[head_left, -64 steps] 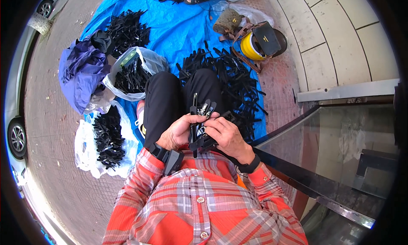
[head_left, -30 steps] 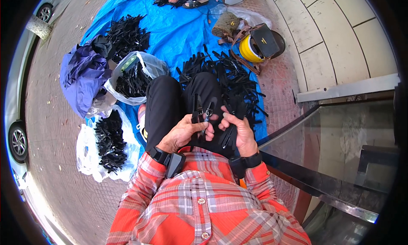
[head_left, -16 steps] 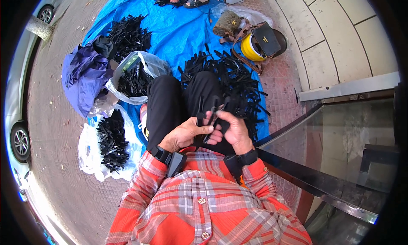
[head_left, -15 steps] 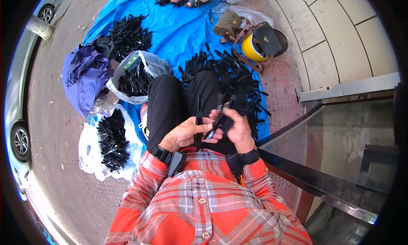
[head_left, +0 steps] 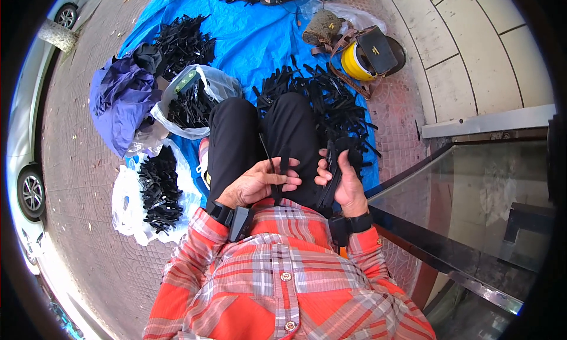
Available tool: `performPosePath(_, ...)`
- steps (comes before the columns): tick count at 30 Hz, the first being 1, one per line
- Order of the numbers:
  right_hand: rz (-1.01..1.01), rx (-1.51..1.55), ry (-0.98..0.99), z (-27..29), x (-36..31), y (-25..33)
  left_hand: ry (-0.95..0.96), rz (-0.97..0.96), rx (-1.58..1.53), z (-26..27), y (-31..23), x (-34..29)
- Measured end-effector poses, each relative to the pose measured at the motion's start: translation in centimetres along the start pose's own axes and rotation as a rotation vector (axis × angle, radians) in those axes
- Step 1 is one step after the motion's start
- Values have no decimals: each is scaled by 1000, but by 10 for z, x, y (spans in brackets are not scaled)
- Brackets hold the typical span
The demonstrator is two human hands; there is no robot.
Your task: Sorting and organizing bundles of black industrial straps or components on a tarp.
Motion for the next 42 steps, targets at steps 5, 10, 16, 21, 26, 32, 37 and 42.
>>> performPosePath(5, 162, -450, -139, -8, 2, -18, -49, 1, -48, -17, -9, 0)
performPosePath(10, 281, -556, -126, -35, 4, -18, 3, -64, 146, -32, -12, -2)
performPosePath(16, 670, -810, -123, -62, -17, 45, -88, -57, -24, 0, -12, 5)
performPosePath(21, 1059, -1606, 768, -132, -29, -3, 128, 297, -449, -7, -4, 6)
performPosePath(26, 1125, -1826, 1037, -145, -22, -36, 93, 245, -665, 4, -11, -12)
performPosePath(32, 1065, -1611, 839, -207, 34, -38, 164, -101, -879, 34, -60, -44)
performPosePath(37, -126, -873, 490, -275, 172, -128, -49, -155, -828, 88, -32, -43)
performPosePath(42, -142, -990, -47, -204, 346, -231, -293, -264, -840, 116, -33, -48)
Point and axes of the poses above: each hand's wrist, its own x-axis towards the middle knuckle, its own z-axis out of the back of the hand, y = z × x, the point moved 7 cm from there along x, towards the middle knuckle, and after that the axes turned 12 degrees about -y, right-handed, at the moved point
